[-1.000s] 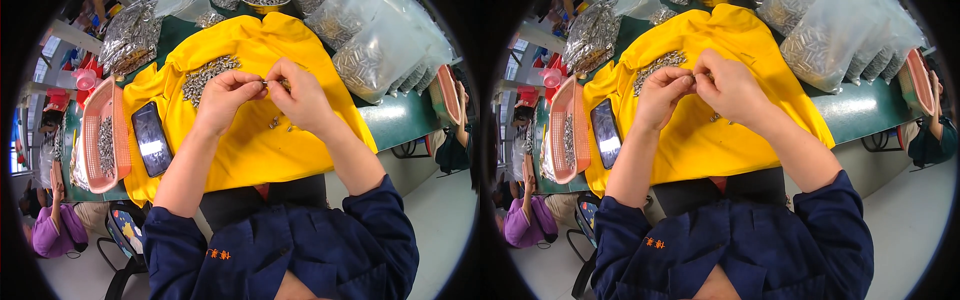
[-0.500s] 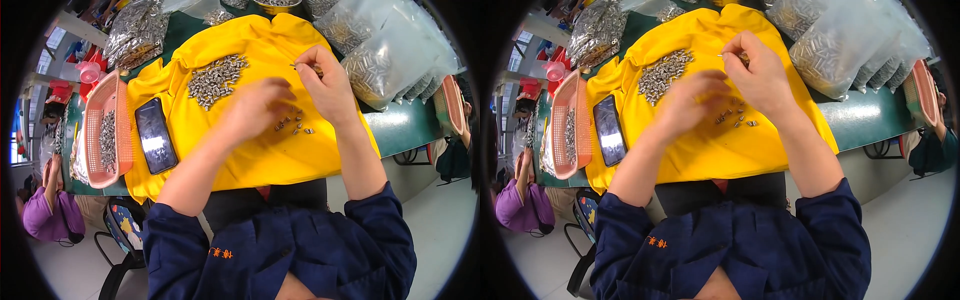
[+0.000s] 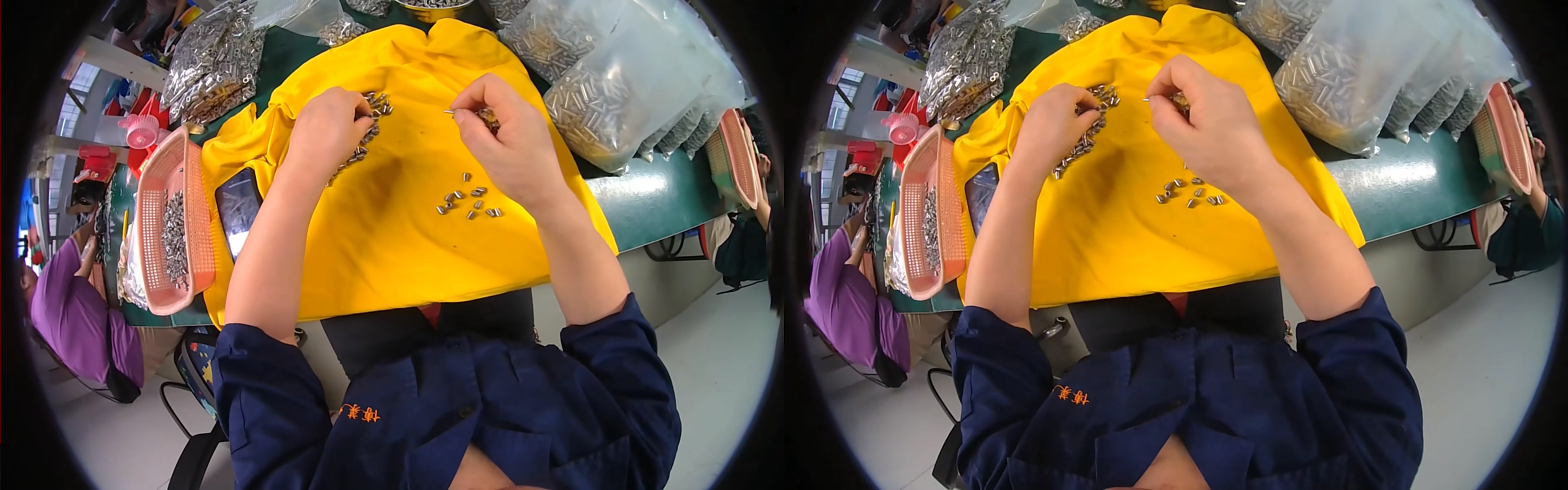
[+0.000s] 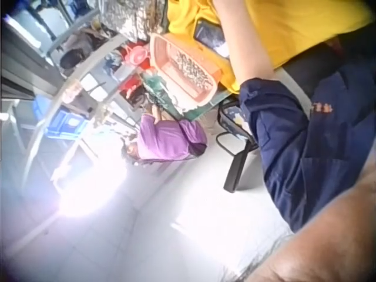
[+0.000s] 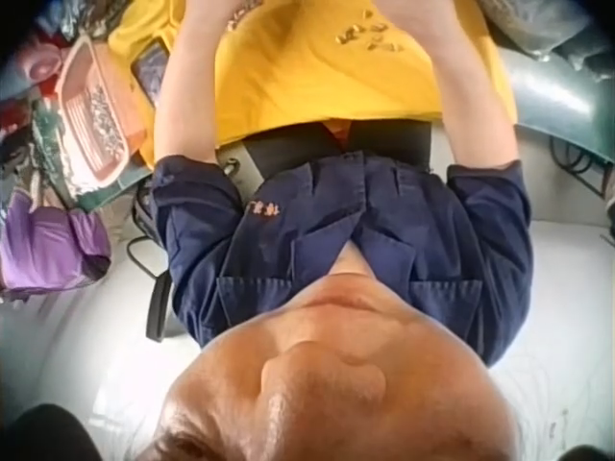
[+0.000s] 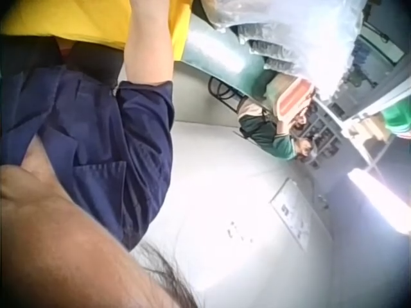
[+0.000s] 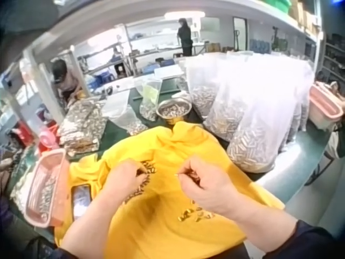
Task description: Assembling small metal hardware components by hand at an industrial workbench.
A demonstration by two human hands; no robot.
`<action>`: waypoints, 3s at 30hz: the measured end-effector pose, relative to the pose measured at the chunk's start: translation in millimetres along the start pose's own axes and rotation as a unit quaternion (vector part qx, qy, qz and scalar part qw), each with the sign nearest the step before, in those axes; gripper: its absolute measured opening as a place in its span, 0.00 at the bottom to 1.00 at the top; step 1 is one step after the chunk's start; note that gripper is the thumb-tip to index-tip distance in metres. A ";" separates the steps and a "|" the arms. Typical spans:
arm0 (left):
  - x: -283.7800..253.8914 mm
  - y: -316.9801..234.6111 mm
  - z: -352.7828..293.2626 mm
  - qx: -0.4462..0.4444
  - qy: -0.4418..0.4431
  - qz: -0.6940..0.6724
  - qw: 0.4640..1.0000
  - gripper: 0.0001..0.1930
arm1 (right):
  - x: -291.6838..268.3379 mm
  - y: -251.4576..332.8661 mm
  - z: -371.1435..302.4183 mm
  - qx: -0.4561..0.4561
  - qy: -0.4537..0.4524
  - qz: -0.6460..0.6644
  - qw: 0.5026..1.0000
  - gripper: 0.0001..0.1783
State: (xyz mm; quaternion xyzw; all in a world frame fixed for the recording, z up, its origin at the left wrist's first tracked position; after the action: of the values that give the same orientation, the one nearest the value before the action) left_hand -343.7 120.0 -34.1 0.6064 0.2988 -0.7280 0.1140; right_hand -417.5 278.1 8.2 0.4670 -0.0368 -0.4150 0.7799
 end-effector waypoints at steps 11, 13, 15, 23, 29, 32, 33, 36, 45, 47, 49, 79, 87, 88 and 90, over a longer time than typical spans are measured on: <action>-10.5 6.1 0.1 -0.024 -0.019 -0.005 1.000 0.06 | 1.4 2.8 1.3 -0.002 0.010 -0.017 1.000 0.04; -19.7 5.5 -2.0 -0.045 -0.028 -0.058 0.997 0.05 | 0.9 1.3 1.1 0.003 0.011 -0.015 1.000 0.05; -0.9 8.2 -8.5 -0.127 0.111 -0.505 0.846 0.06 | 1.5 -1.5 0.1 0.011 0.011 0.015 1.000 0.05; 33.6 -33.6 -43.4 -0.116 0.247 -0.710 0.649 0.08 | 14.3 -7.4 -2.5 0.031 0.056 0.084 0.994 0.03; 33.5 -32.1 -42.7 -0.086 0.232 -0.705 0.665 0.07 | 20.7 -8.2 -5.5 0.035 0.098 0.067 0.992 0.02; 30.0 -34.1 -43.6 -0.073 0.224 -0.705 0.669 0.07 | 21.4 -7.6 -4.8 0.041 0.101 0.060 0.992 0.04; 29.0 -34.4 -43.9 -0.070 0.219 -0.697 0.679 0.07 | 20.4 -7.3 -4.3 0.041 0.096 0.051 0.993 0.06; 29.6 -32.8 -43.9 -0.073 0.218 -0.698 0.679 0.08 | 21.4 -4.9 -3.4 0.027 0.095 0.040 0.994 0.06; 28.5 -32.2 -42.4 -0.081 0.199 -0.654 0.726 0.07 | 29.4 5.9 -6.8 -0.044 0.115 -0.078 0.989 0.04; 25.0 -33.3 -42.2 -0.080 0.179 -0.618 0.761 0.07 | 31.9 3.2 -7.0 -0.040 0.122 -0.097 0.987 0.04; 24.1 -33.3 -41.9 -0.081 0.157 -0.581 0.794 0.07 | 34.1 0.0 -8.1 -0.035 0.131 -0.116 0.984 0.04; 33.8 -35.7 -46.5 -0.084 0.217 -0.749 0.620 0.06 | 20.5 9.1 -4.9 -0.032 0.097 0.003 0.995 0.03; 29.0 -36.1 -45.6 -0.076 0.195 -0.715 0.667 0.08 | 21.5 10.2 -3.1 -0.033 0.086 -0.021 0.996 0.04; 28.7 -36.2 -46.1 -0.080 0.192 -0.722 0.660 0.08 | 21.3 7.8 -3.3 -0.007 0.085 0.008 0.996 0.04; 30.5 -35.3 -45.2 -0.083 0.196 -0.727 0.653 0.07 | 21.9 8.7 -3.4 -0.019 0.087 -0.002 0.996 0.04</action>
State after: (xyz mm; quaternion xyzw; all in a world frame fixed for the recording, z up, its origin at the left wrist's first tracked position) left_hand -332.8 180.0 -56.5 0.3117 0.7188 -0.4149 -0.4627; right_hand -396.4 267.5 5.7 0.4863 0.0398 -0.3752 0.7881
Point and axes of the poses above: each hand's wrist, its own z-axis towards the middle knuckle, its own x-axis out of the palm, y = z × x, the point moved 9 cm from there along z, towards the middle knuckle, and after that the axes turned 12 degrees about -x, right-handed, at the moved point
